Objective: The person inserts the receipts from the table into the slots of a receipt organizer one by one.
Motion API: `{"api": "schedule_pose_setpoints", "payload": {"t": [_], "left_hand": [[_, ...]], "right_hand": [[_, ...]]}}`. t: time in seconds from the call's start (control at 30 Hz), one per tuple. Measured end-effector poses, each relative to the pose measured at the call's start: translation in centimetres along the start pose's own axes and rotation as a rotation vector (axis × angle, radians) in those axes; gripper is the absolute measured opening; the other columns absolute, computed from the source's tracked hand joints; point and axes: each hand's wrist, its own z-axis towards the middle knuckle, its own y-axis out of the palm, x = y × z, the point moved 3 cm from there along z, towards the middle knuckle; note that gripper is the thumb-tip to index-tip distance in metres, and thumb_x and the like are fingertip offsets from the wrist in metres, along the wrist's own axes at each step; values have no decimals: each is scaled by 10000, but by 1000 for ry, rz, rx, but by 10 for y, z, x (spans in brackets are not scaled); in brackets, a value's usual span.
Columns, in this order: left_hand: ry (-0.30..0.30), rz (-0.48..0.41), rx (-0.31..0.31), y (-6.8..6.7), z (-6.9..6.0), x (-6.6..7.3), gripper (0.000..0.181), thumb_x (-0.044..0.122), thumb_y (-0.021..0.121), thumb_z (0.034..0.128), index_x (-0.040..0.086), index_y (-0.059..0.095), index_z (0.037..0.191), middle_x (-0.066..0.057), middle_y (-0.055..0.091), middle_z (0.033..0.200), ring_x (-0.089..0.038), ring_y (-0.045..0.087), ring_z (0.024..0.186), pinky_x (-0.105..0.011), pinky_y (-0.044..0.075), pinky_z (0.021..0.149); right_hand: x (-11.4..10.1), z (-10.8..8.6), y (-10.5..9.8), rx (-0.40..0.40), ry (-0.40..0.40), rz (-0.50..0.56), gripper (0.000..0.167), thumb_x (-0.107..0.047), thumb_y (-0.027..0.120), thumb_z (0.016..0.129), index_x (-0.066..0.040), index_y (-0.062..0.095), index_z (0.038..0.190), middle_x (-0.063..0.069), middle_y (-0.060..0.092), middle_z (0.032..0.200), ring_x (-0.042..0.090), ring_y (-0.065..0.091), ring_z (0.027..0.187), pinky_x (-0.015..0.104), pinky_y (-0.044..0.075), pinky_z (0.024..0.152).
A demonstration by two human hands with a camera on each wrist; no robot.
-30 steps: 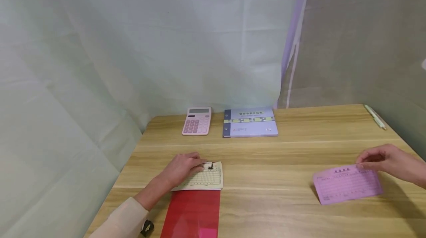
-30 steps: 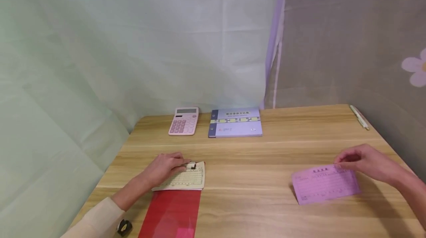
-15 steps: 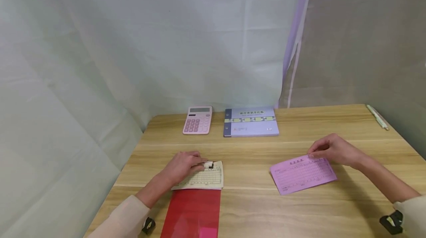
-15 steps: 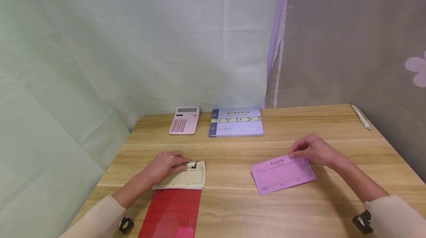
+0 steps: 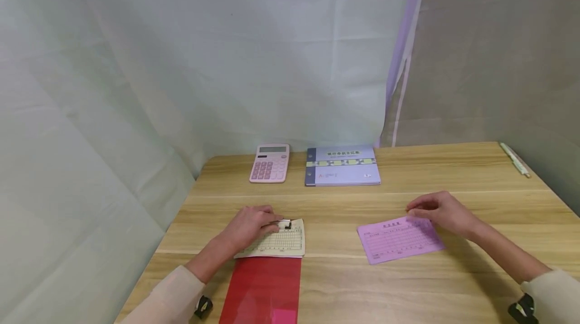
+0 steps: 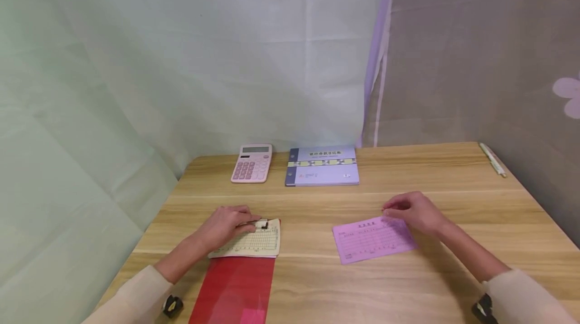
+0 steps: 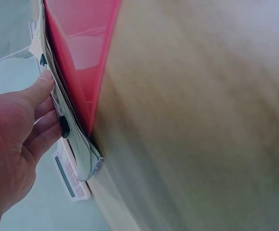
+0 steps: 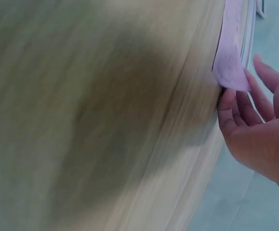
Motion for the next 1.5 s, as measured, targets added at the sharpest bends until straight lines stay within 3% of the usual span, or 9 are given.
{"api": "schedule_pose_setpoints", "payload": {"t": [0.17,0.3,0.47,0.6,0.73,0.97,1.1,1.37,1.5], "left_hand": [[-2,-3,2,0,-1,0,287,307,829,939,181,829,1198,80,699,949,-38,579,768,-252,526,708],[4,-4,5,-1,-1,0,283,302,829,940,178,830,1194,76,701,951,-38,591,773,-261,537,715],[9,-2,8,-1,-1,0,281,303,827,941,178,830,1192,80,701,949,-35,591,772,-266,535,712],[8,2,11,0,-1,0,277,307,826,942,181,831,1188,84,699,946,-30,588,769,-260,529,706],[4,2,7,-1,-1,1,279,301,831,937,177,832,1187,82,703,945,-32,591,768,-257,532,707],[2,2,7,-1,-1,2,277,292,832,938,174,832,1188,78,704,950,-40,604,777,-253,534,705],[-7,1,3,-1,-1,2,282,296,833,938,176,831,1193,79,704,956,-41,584,768,-245,519,698],[16,11,30,-1,0,2,272,268,842,932,172,834,1186,70,708,938,-44,564,749,-237,500,671],[37,6,52,-1,0,3,262,248,843,931,161,836,1178,61,710,933,-50,569,744,-246,513,668]], "right_hand": [[8,-7,-8,-10,64,2,371,-188,727,1026,80,706,1282,171,740,1199,155,638,916,274,563,701],[12,-12,-10,-26,48,-38,314,-136,767,987,75,739,1217,121,751,1111,144,611,912,250,523,712],[14,-14,-6,0,24,-59,165,-82,809,934,31,795,1054,40,722,931,103,520,766,243,427,616],[14,-15,-6,11,19,-74,62,-72,783,952,-23,809,978,23,706,891,98,493,735,246,385,594],[14,-16,-9,-2,39,-45,79,-96,756,981,-38,800,1010,32,697,910,110,519,761,246,407,615],[15,-19,-12,22,79,20,153,-77,702,1020,35,760,1106,69,722,952,124,582,782,265,501,638],[17,-21,-12,37,119,24,169,-84,678,1041,42,748,1131,68,716,942,133,569,767,264,484,619],[18,-21,-12,60,104,12,180,-109,673,1053,29,758,1129,56,693,924,112,545,752,253,453,589],[11,-19,-11,52,104,78,229,-114,669,1058,65,744,1179,86,725,967,127,600,774,270,521,622]]}}
